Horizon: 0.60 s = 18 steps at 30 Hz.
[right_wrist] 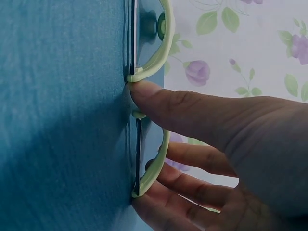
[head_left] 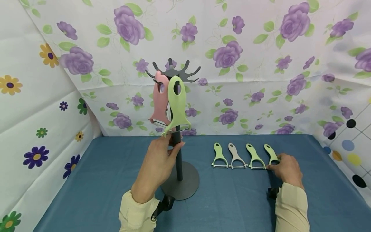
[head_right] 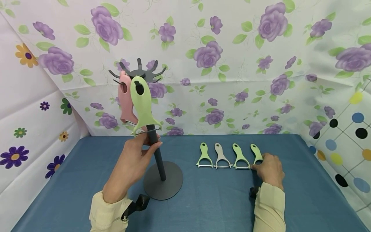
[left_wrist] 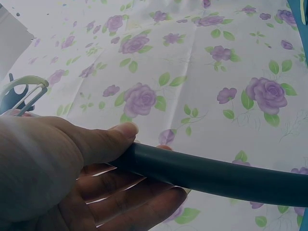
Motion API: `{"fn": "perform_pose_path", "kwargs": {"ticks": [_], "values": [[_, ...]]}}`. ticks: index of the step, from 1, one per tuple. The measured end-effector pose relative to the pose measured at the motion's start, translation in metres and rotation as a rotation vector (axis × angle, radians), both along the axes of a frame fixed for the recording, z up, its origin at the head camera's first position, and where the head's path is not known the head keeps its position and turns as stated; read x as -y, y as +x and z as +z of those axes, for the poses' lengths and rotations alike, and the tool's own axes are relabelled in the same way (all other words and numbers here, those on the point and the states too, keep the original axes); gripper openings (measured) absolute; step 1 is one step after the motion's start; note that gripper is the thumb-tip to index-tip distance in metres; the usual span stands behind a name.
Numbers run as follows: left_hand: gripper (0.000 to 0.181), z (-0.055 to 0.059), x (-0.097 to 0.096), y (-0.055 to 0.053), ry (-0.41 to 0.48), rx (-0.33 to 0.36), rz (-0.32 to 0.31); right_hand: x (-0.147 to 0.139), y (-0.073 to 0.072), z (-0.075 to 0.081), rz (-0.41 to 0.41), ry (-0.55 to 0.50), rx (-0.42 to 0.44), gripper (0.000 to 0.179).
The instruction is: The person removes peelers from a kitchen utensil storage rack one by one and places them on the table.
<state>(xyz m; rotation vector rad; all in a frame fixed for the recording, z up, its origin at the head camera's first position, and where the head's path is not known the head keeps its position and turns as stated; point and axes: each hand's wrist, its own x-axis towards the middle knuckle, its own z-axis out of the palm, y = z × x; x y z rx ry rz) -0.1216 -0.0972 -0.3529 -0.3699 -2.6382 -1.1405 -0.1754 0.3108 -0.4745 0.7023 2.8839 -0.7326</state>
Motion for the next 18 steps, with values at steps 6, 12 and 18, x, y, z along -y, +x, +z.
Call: {"fn": "perform_pose_path", "kwargs": {"ticks": [6, 12, 18], "values": [[0.041, 0.0003, 0.0004, -0.0003, 0.018, 0.010, -0.004, -0.0001, 0.0003, 0.0004, 0.005, -0.006, 0.006, 0.071], [0.035, 0.0009, 0.0024, -0.0004, 0.076, 0.038, -0.048, -0.0013, 0.0003, 0.0010, 0.009, -0.018, 0.013, 0.070], [0.028, 0.0002, 0.0052, 0.0001, 0.144, 0.080, -0.100, -0.0032, 0.0007, 0.0002, 0.014, -0.034, 0.017, 0.068]]}}
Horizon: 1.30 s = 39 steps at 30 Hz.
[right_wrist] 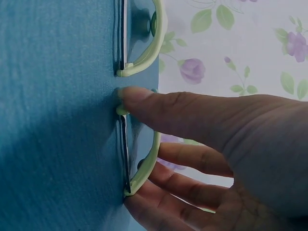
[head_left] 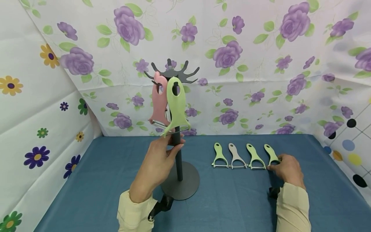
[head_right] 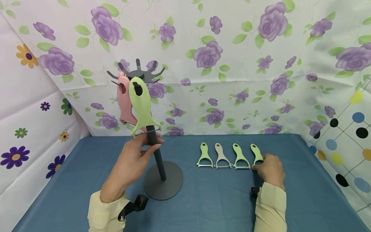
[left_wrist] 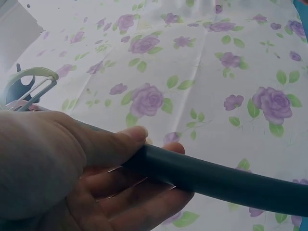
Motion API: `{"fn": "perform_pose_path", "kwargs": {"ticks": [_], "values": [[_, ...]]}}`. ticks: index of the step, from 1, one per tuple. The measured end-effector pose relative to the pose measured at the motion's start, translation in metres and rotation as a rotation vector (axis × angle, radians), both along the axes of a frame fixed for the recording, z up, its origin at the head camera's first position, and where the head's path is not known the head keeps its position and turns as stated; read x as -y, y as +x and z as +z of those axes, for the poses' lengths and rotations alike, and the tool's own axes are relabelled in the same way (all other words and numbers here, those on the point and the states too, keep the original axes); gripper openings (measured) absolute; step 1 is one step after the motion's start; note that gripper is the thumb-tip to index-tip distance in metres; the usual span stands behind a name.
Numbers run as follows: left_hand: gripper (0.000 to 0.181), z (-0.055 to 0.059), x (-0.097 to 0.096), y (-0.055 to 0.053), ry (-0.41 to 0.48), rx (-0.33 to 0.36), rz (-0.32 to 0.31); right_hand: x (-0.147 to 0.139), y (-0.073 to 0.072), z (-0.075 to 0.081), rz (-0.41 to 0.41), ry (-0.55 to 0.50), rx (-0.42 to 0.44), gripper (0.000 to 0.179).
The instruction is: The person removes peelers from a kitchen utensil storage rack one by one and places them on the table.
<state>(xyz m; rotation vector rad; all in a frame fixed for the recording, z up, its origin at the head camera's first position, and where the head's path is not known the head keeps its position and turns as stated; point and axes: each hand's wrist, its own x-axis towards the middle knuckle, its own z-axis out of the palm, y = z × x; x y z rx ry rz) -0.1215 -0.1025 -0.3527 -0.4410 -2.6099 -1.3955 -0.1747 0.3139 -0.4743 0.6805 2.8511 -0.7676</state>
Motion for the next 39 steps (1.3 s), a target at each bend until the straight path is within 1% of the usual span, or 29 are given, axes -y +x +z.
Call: {"fn": "perform_pose_path", "kwargs": {"ticks": [2, 4, 8, 12, 16, 20, 24, 30, 35, 39], "values": [[0.029, -0.001, 0.001, 0.000, 0.016, -0.006, -0.007, 0.000, 0.000, 0.000, 0.000, 0.001, -0.001, 0.069], [0.027, -0.001, 0.001, 0.000, 0.021, -0.027, -0.005, 0.000, 0.000, 0.000, -0.004, 0.003, -0.006, 0.069], [0.021, -0.002, 0.001, 0.000, 0.029, -0.058, 0.019, -0.001, 0.001, -0.001, -0.007, 0.006, -0.016, 0.071], [0.019, -0.002, -0.002, 0.000, 0.032, -0.078, 0.047, -0.003, 0.002, 0.001, 0.000, 0.010, -0.024, 0.072], [0.017, -0.003, -0.004, 0.000, 0.018, -0.124, 0.060, -0.003, 0.003, 0.003, -0.001, 0.023, -0.037, 0.071], [0.014, -0.004, -0.007, 0.001, 0.012, -0.173, 0.071, -0.001, 0.004, 0.006, -0.014, 0.036, -0.080, 0.069], [0.014, -0.004, -0.009, 0.001, -0.001, -0.205, 0.090, 0.000, 0.006, 0.011, -0.026, 0.029, -0.135, 0.067], [0.018, -0.003, -0.011, 0.002, -0.036, -0.208, 0.117, 0.003, 0.005, 0.014, -0.031, 0.004, -0.165, 0.064], [0.018, -0.003, -0.011, 0.002, -0.032, -0.200, 0.138, 0.006, 0.004, 0.015, -0.051, -0.007, -0.183, 0.061], [0.019, -0.004, -0.012, 0.003, -0.024, -0.198, 0.152, 0.006, 0.004, 0.015, -0.051, -0.009, -0.190, 0.061]]}}
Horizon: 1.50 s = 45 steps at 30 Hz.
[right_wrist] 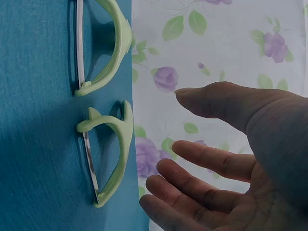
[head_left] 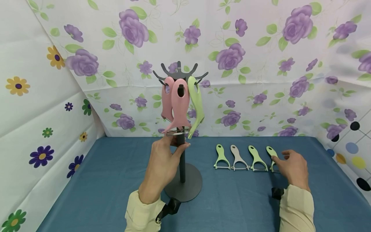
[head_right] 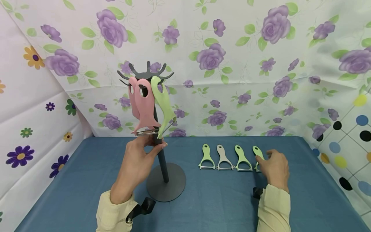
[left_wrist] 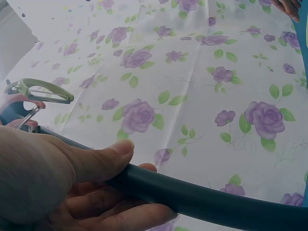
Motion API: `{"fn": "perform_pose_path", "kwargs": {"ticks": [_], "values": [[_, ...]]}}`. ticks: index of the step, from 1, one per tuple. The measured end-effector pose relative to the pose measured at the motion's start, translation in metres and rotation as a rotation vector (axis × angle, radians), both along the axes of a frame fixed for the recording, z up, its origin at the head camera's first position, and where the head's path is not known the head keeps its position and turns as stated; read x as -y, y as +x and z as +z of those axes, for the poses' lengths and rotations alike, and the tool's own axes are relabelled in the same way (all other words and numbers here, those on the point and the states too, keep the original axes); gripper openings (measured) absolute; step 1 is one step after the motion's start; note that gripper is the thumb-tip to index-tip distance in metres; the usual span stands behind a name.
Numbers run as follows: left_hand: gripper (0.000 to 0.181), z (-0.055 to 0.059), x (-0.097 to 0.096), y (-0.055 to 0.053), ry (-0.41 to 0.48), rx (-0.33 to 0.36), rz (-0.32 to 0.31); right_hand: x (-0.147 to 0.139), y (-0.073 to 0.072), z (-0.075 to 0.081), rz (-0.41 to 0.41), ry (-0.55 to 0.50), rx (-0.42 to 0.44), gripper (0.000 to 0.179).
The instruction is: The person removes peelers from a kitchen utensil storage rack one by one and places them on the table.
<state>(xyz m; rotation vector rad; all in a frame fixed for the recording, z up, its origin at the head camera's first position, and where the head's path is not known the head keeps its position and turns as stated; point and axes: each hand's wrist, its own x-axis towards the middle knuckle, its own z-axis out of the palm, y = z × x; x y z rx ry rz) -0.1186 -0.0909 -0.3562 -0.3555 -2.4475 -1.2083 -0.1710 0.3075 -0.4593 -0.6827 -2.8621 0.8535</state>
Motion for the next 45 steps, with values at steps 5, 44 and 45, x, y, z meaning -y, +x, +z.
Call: {"fn": "perform_pose_path", "kwargs": {"ticks": [5, 44, 45], "values": [[0.015, 0.001, 0.000, 0.000, -0.023, 0.026, 0.006, 0.003, -0.001, 0.001, 0.008, -0.001, -0.009, 0.060], [0.020, 0.001, -0.001, -0.001, -0.007, 0.038, -0.043, 0.022, 0.000, 0.015, 0.218, -0.025, -0.331, 0.065], [0.020, 0.002, -0.001, -0.001, -0.010, 0.035, -0.042, 0.023, 0.000, 0.015, 0.226, -0.025, -0.341, 0.065]]}}
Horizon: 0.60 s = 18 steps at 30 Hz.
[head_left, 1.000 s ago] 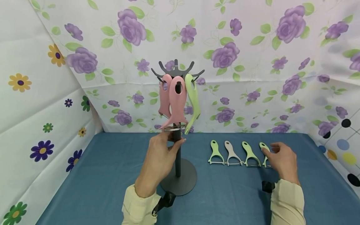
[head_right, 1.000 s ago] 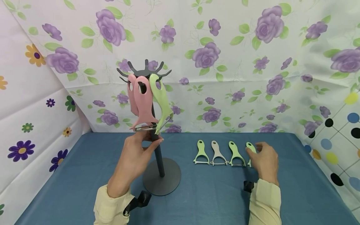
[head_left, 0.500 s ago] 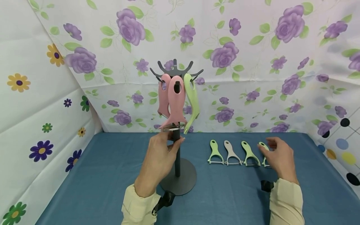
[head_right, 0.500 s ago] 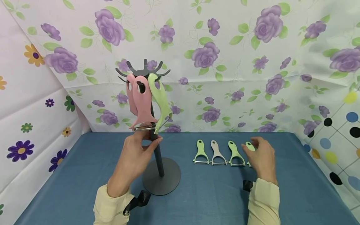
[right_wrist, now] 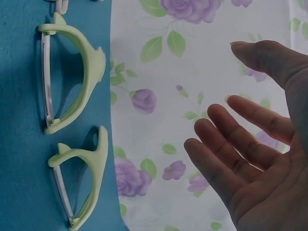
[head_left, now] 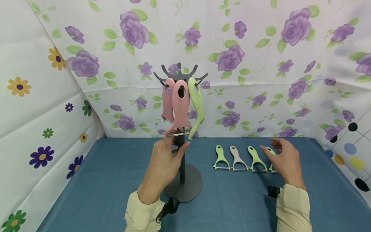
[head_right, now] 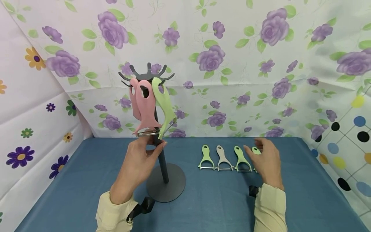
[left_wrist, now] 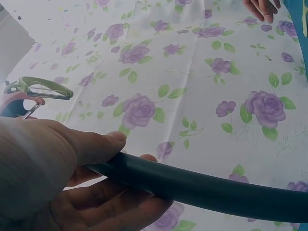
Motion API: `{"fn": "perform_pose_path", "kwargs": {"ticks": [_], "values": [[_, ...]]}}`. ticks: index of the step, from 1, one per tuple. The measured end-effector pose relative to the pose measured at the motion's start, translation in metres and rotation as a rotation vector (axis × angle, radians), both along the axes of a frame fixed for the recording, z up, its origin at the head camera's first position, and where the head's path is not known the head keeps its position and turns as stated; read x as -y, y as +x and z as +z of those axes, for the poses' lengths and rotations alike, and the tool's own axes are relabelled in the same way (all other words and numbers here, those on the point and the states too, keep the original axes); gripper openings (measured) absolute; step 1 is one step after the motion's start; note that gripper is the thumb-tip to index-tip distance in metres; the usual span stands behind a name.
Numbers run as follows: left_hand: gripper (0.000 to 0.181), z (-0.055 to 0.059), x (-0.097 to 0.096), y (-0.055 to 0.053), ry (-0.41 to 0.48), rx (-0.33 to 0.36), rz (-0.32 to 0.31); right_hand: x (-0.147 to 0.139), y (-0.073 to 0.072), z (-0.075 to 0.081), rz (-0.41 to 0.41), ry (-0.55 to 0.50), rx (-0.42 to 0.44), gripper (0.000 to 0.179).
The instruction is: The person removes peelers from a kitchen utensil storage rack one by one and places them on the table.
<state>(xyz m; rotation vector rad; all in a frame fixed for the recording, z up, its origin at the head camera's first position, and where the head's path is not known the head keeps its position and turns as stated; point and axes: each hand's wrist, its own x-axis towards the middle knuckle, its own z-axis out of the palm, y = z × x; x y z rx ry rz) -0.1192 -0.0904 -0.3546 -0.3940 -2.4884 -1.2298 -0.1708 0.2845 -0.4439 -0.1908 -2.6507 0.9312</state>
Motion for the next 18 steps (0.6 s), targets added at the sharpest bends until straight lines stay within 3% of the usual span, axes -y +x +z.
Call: {"fn": "perform_pose_path", "kwargs": {"ticks": [6, 18], "values": [[0.022, -0.001, 0.000, 0.000, -0.002, -0.010, -0.001, 0.005, 0.000, 0.002, 0.022, 0.003, -0.061, 0.063], [0.023, -0.001, 0.000, 0.000, -0.014, -0.025, 0.004, 0.016, -0.003, 0.009, 0.049, -0.003, -0.102, 0.063]]}}
